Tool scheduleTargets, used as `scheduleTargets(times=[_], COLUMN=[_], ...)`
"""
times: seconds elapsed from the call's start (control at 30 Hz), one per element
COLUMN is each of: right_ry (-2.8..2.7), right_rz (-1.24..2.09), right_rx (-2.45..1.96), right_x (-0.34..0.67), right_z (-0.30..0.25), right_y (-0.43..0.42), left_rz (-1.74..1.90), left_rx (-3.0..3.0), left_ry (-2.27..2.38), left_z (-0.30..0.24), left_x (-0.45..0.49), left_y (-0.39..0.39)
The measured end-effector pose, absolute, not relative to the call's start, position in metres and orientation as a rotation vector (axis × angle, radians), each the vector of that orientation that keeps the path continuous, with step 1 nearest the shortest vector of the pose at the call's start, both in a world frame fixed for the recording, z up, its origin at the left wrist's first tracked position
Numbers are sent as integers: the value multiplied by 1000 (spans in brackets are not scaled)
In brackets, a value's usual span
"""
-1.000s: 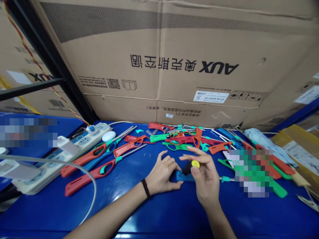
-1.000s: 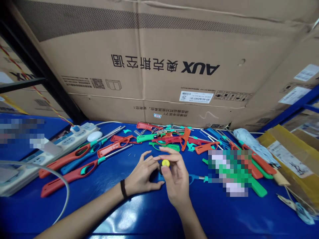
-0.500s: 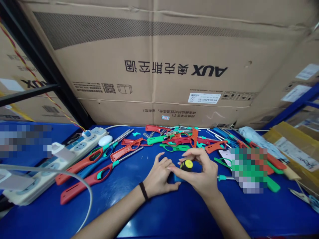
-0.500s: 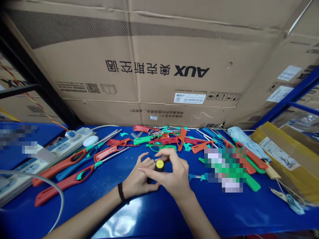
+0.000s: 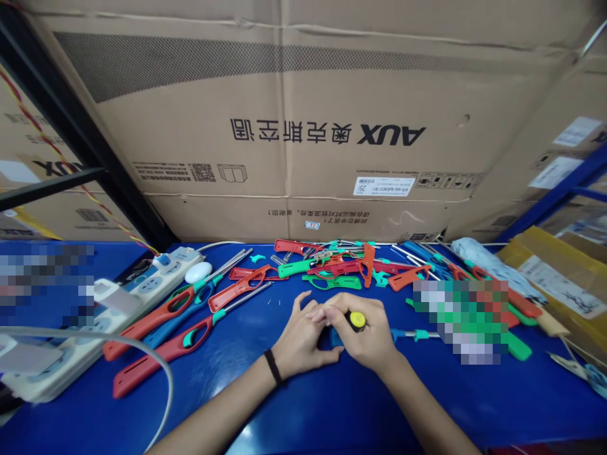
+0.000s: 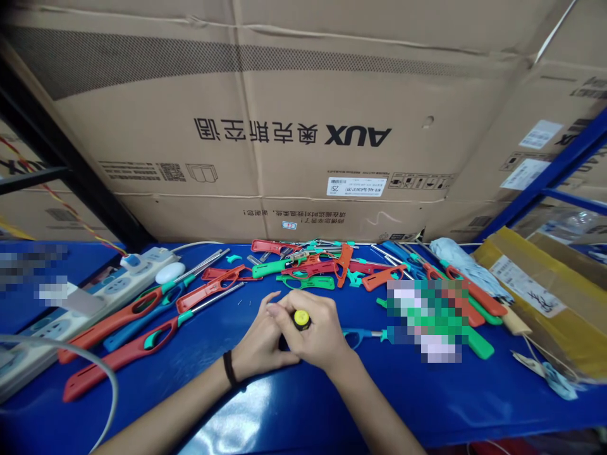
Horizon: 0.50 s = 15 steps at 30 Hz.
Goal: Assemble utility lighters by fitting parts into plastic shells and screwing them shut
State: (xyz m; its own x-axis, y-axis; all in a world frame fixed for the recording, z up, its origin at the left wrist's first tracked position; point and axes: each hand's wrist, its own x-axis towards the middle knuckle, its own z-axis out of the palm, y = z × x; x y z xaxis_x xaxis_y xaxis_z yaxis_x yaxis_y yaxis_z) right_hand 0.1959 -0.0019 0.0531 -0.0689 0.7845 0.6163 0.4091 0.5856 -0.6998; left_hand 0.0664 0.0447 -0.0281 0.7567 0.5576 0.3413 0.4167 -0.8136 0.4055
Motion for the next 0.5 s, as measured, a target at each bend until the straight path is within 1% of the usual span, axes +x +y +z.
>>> scheduleTargets(times=[0.3, 0.37, 0.5], right_ry=[-1442, -1453, -1620], right_rz=[990, 966, 569], right_rx=[-820, -843, -919], right_x=[198, 201, 215], right_z=[35, 36, 45], right_y=[-5, -6, -11], left_rz=[764, 793, 775], left_rx=[2625, 2619, 2622], left_ry=[748, 746, 765], left_z=[-29, -29, -30], left_x=[66, 66, 66], left_y=[45, 45, 45])
